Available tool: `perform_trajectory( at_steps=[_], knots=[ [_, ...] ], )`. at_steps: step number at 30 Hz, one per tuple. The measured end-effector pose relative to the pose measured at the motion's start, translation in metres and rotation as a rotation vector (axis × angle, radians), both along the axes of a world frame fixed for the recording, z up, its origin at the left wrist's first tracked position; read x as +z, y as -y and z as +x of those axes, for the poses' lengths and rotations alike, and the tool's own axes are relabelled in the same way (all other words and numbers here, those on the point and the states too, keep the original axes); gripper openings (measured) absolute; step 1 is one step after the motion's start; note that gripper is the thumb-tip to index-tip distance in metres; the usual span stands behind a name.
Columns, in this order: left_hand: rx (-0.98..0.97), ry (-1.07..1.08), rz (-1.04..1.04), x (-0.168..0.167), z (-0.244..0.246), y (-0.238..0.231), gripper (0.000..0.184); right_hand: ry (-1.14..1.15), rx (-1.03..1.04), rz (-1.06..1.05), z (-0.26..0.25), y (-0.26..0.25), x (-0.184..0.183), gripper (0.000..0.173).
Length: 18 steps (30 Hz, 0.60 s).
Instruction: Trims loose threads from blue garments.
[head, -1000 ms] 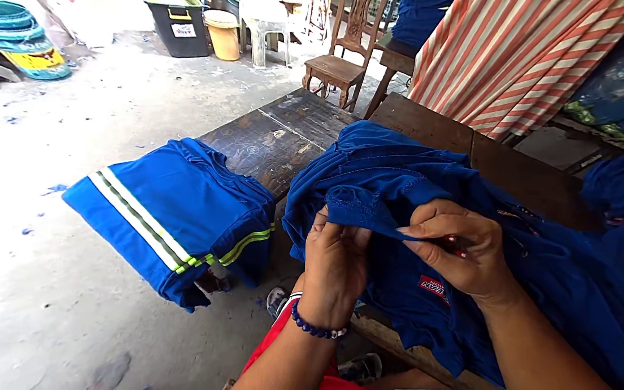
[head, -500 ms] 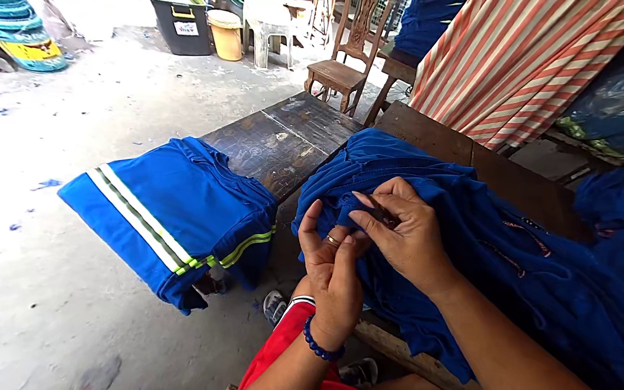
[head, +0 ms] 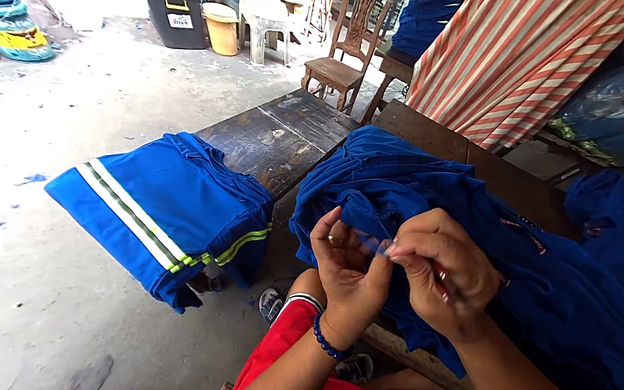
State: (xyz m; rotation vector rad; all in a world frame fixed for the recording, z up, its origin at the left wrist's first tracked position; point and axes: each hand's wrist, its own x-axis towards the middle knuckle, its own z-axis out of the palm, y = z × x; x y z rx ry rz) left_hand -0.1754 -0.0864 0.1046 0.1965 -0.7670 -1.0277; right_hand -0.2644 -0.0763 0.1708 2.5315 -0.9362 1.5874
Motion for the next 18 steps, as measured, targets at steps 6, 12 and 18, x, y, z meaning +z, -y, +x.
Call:
perform_trajectory(
  at_steps=[6,12,18],
  knots=[
    [0.154,0.061,0.079,-0.005,-0.002,0.009,0.051,-0.332,0.008,-0.150,0.008,-0.002,-0.009,0.009],
    [0.198,0.117,0.115,-0.009,0.004,0.016,0.013,-0.067,-0.169,0.183,-0.023,-0.001,-0.006,0.020],
    [-0.002,-0.042,0.113,-0.013,0.010,0.018,0.009,-0.017,-0.240,0.304,-0.052,-0.009,0.001,0.025]
  ],
)
